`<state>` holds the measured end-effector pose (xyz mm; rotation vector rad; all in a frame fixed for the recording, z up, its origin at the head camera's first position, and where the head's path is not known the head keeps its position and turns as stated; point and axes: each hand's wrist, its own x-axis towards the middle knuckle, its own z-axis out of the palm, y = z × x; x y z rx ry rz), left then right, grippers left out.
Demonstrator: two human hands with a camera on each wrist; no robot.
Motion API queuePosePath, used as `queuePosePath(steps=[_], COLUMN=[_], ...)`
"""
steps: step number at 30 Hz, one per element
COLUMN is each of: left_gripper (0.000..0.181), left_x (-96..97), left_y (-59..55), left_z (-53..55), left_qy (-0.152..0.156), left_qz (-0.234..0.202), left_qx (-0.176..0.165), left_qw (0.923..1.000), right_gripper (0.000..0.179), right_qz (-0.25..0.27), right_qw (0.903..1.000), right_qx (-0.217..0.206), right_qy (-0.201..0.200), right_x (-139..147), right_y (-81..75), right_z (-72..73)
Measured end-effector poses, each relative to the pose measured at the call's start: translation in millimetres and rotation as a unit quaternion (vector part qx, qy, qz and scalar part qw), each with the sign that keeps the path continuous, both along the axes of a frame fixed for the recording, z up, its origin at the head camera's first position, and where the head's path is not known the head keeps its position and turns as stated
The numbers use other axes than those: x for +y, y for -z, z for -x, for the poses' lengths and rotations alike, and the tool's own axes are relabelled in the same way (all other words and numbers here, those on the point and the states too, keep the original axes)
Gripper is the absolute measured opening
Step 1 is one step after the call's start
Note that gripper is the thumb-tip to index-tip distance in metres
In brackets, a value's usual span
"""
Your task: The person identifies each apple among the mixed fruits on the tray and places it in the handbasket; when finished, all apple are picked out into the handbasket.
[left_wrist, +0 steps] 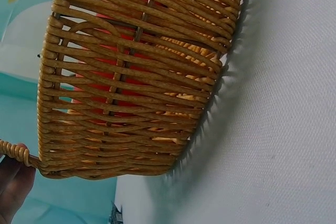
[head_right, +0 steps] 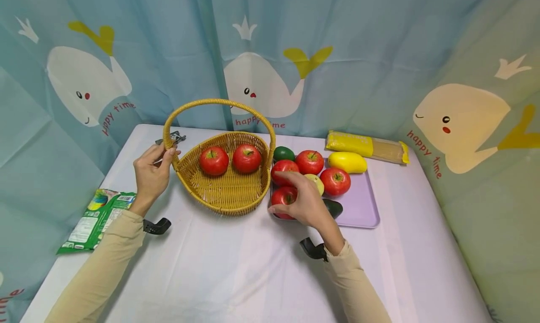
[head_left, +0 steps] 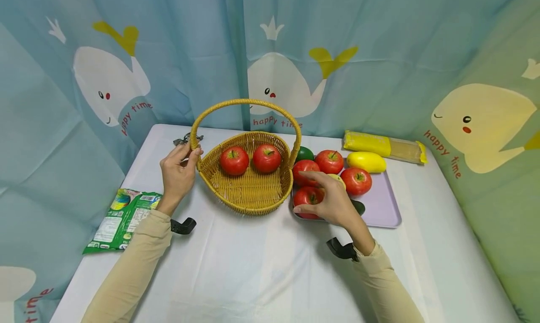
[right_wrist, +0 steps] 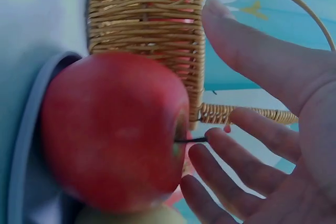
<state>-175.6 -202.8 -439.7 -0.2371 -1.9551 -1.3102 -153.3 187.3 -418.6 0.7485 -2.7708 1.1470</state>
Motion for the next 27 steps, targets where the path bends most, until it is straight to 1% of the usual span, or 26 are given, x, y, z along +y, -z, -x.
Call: queuePosePath(steps=[2,4,6,11,14,16,22,27], left_gripper=[0.022,0.022,0.022,0.022,0.022,0.022,0.021,0.021], left_x=[-2.6,-3.1,-1.5,6.2,8.8,9.4,8.8,9.0], left_y=[5.6,6.7,3.9,-11.8,-17.9,-19.0,-17.5,-17.4], left_z=[3.3,3.8,2.0,-8.4,-12.4,-13.1,-12.8,-13.1], left_qy=[-0.002,-0.005,-0.005,0.004,0.007,0.006,0.002,0.003], left_qz=[0.001,0.003,0.003,-0.003,-0.005,-0.005,-0.002,0.000], left_qx=[-0.002,-0.003,-0.001,0.003,0.001,0.000,0.002,0.003], left_qw=[1.0000,1.0000,1.0000,1.0000,1.0000,1.0000,1.0000,1.0000], right_gripper=[0.085,0.085,0.086,0.088,0.088,0.087,0.084,0.088], right_qz=[-0.011,-0.018,-0.026,-0.035,-0.044,-0.052,-0.062,-0.078], right_qw=[0.9999,0.9997,0.9996,0.9993,0.9989,0.9985,0.9977,0.9961], right_qx=[0.001,-0.004,-0.006,-0.005,0.001,0.008,0.026,0.040], right_qy=[0.009,0.012,0.014,0.012,0.013,0.013,0.014,0.010], right_x=[3,6,8,14,16,17,18,19], right_y=[1.9,3.6,4.9,7.7,10.0,11.9,15.7,19.1], right_z=[-1.9,-3.5,-4.5,-6.9,-8.0,-8.6,-10.0,-12.0])
